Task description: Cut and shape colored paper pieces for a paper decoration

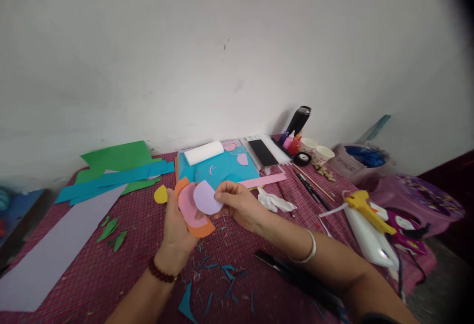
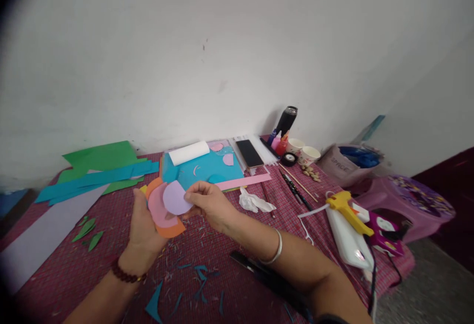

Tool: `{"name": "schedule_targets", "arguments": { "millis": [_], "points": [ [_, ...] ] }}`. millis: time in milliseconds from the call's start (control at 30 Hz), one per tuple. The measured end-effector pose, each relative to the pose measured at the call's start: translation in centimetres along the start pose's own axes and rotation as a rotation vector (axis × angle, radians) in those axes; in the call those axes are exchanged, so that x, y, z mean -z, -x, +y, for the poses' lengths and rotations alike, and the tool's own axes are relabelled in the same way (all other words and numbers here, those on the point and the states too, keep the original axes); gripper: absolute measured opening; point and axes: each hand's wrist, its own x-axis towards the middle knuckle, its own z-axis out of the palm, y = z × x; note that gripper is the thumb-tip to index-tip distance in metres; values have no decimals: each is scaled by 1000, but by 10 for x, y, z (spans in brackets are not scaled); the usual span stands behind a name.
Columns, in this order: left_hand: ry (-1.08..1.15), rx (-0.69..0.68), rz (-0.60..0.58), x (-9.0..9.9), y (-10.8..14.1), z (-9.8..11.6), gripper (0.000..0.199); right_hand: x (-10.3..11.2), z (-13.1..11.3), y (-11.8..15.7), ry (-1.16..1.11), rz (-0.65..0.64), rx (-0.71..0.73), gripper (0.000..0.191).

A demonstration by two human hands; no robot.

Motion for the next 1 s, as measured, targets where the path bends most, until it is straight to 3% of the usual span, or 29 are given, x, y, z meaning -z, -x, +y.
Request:
{"name": "schedule_targets", "arguments": {
  "millis": [167, 267, 333, 367, 500, 633, 867, 1000],
  "points": [
    [-175, 26, 6, 6, -7, -10, 30, 5, 21, -12, 366, -9, 120, 25],
    [-259, -17, 110, 11, -15, -15, 23, 28, 14, -32, 950, 3, 224, 13],
    [-258, -28, 148, 13, -18, -15, 16, 51, -3, -48, 1477, 194, 239, 17],
    [-254, -25, 150, 13, -19, -15, 16, 64, -13, -57, 1567, 265, 228, 19],
    [-237, 16, 173, 9, -17, -12, 15, 107, -45, -85, 1770, 410, 144, 31],
    [-197, 74, 151, 5, -14, -10, 14, 128, -48, -104, 1879, 370, 22, 26],
    [-169, 54, -46, 3, -7, -8, 14, 136, -44, -108, 1815, 366, 105, 25],
    [-146, 46, -143, 1, -3, -8, 14, 117, -42, -91, 1661, 363, 174, 28]
  ]
}}
